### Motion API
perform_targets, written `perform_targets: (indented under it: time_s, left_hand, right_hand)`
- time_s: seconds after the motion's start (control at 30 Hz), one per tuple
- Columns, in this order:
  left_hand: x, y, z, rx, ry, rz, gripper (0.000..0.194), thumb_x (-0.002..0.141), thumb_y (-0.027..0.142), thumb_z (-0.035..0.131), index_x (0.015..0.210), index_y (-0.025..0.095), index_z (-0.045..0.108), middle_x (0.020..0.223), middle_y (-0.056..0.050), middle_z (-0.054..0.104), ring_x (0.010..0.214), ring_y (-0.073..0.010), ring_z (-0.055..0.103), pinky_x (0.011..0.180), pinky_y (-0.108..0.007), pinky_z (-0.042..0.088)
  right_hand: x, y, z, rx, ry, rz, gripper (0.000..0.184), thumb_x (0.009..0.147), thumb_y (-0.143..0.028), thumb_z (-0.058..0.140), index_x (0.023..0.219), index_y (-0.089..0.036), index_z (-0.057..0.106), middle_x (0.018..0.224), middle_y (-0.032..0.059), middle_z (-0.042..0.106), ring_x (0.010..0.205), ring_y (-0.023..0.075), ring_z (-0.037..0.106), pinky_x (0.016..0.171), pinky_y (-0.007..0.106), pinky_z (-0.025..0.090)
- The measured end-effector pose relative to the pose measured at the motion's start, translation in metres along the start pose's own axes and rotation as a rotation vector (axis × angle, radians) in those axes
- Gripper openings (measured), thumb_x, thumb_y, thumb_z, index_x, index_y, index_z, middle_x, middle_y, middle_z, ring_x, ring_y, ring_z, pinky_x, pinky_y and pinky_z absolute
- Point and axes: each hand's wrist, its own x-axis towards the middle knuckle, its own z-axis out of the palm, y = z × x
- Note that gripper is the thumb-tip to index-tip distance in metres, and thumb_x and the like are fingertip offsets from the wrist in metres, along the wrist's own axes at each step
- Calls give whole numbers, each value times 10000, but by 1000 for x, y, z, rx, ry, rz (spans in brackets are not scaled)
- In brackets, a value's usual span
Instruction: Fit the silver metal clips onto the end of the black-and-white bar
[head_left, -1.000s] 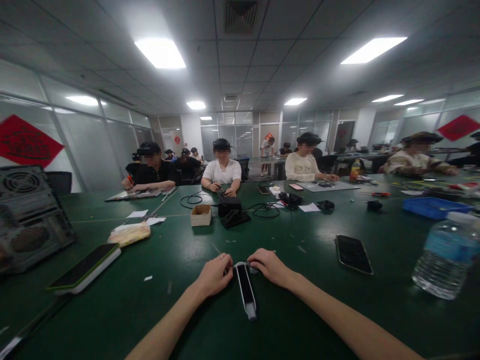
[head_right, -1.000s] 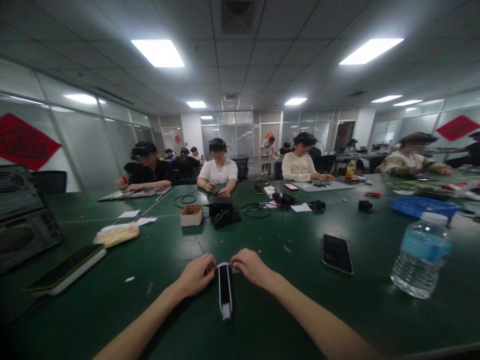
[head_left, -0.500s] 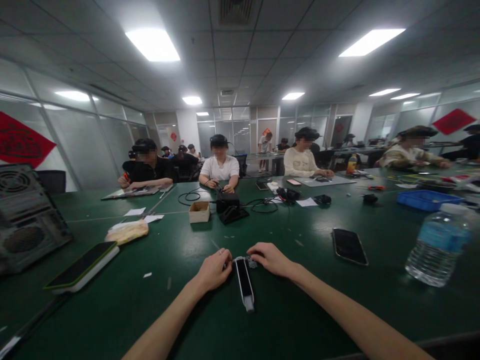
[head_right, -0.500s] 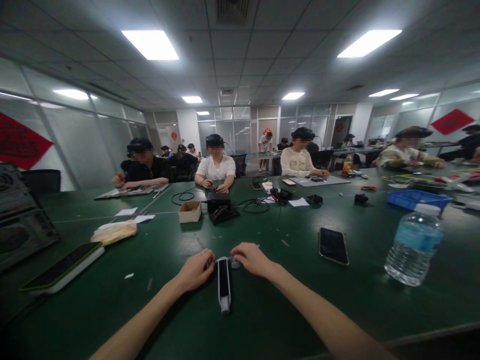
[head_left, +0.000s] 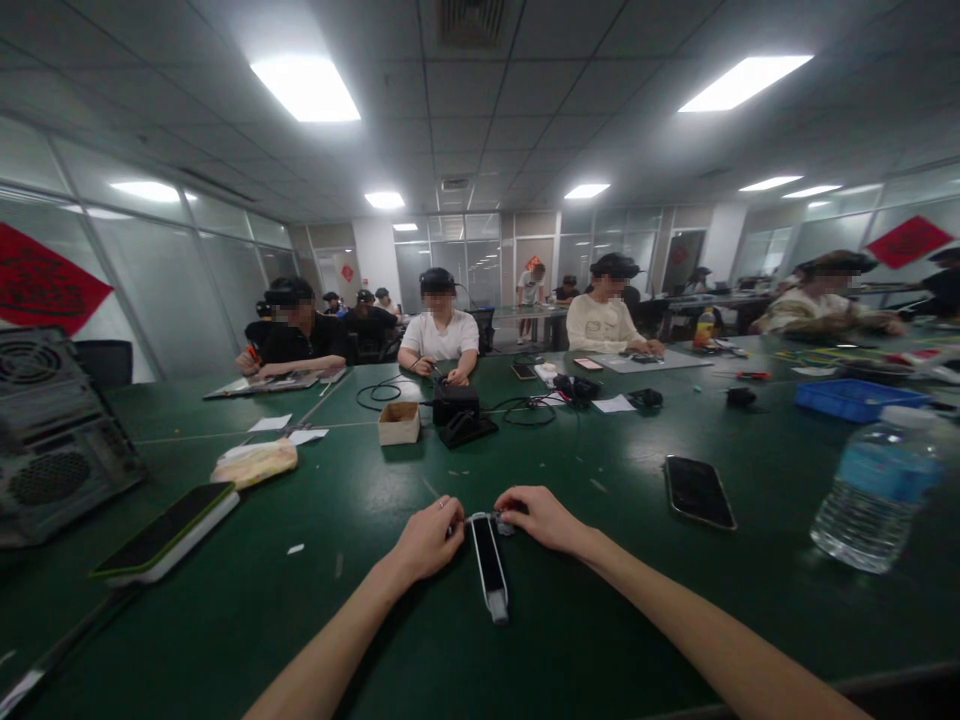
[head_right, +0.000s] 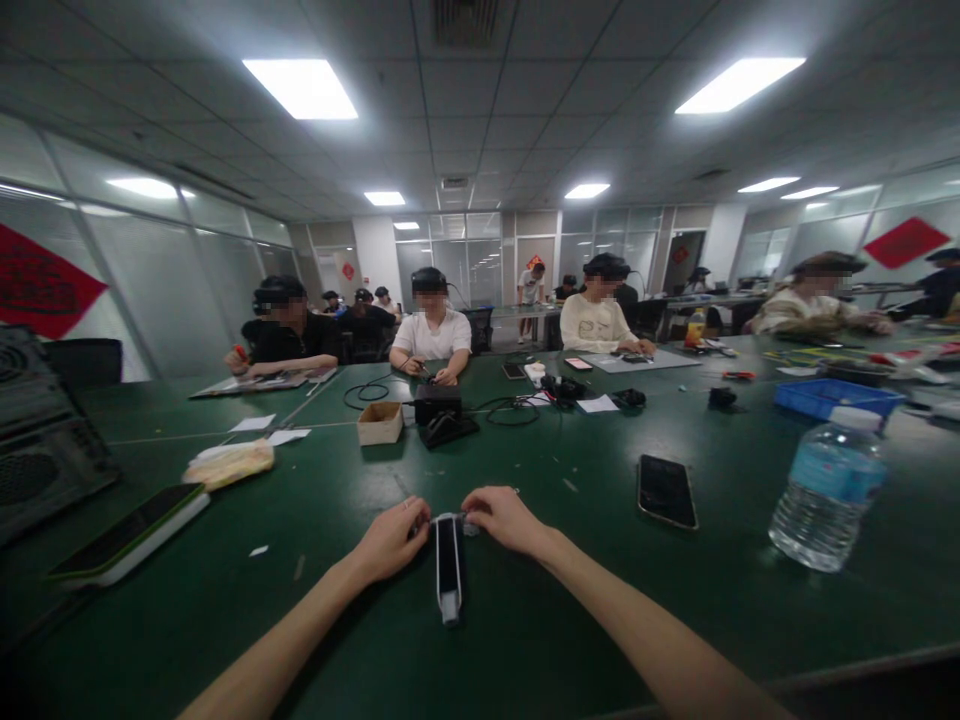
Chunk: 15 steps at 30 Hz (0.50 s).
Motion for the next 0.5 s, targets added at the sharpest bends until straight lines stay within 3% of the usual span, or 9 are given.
perform_targets:
  time_s: [0.5]
  left_hand:
    - [-2, 7, -8, -18, -42, -30, 124, 869, 233, 392, 900, 197, 507, 899, -21, 566, 747, -142, 537, 682, -247, 419]
  right_hand:
    - [-1, 4, 1, -13, 13, -19, 202, 863, -280, 548, 982, -201, 691, 948, 14, 671, 879, 158, 589, 805, 271, 434]
